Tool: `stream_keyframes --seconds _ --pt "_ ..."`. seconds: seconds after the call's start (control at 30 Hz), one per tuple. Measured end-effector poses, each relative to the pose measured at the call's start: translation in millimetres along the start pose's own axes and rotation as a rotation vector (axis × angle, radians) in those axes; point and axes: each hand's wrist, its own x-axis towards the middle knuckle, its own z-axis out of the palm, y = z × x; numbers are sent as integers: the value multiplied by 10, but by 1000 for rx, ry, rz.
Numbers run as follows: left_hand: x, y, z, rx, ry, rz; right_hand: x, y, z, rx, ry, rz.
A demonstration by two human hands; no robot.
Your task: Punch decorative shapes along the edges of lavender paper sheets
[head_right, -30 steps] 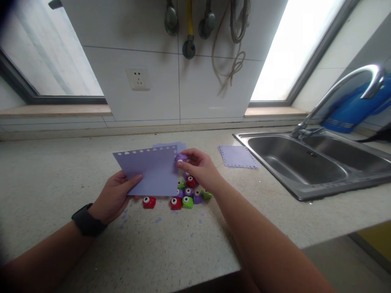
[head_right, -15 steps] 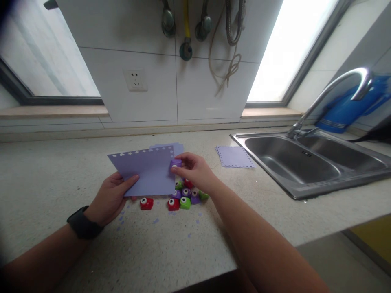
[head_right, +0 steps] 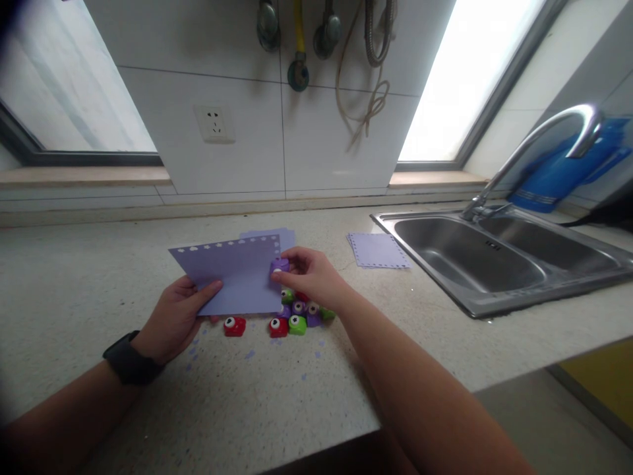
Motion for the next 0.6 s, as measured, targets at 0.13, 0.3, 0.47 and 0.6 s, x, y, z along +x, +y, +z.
stream_keyframes --seconds 0.13,0.3,0.47,0.6 --pt "7 -6 -6 5 7 0 -1 -14 -2 -19 0 14" --pt "13 -25 -23 13 12 -2 2 -16 -13 -32 -5 35" --pt "2 -18 -12 10 12 4 -2 -2 -23 -26 -14 35" --pt "10 -25 -15 15 11 6 -5 -4 -21 -23 -11 42"
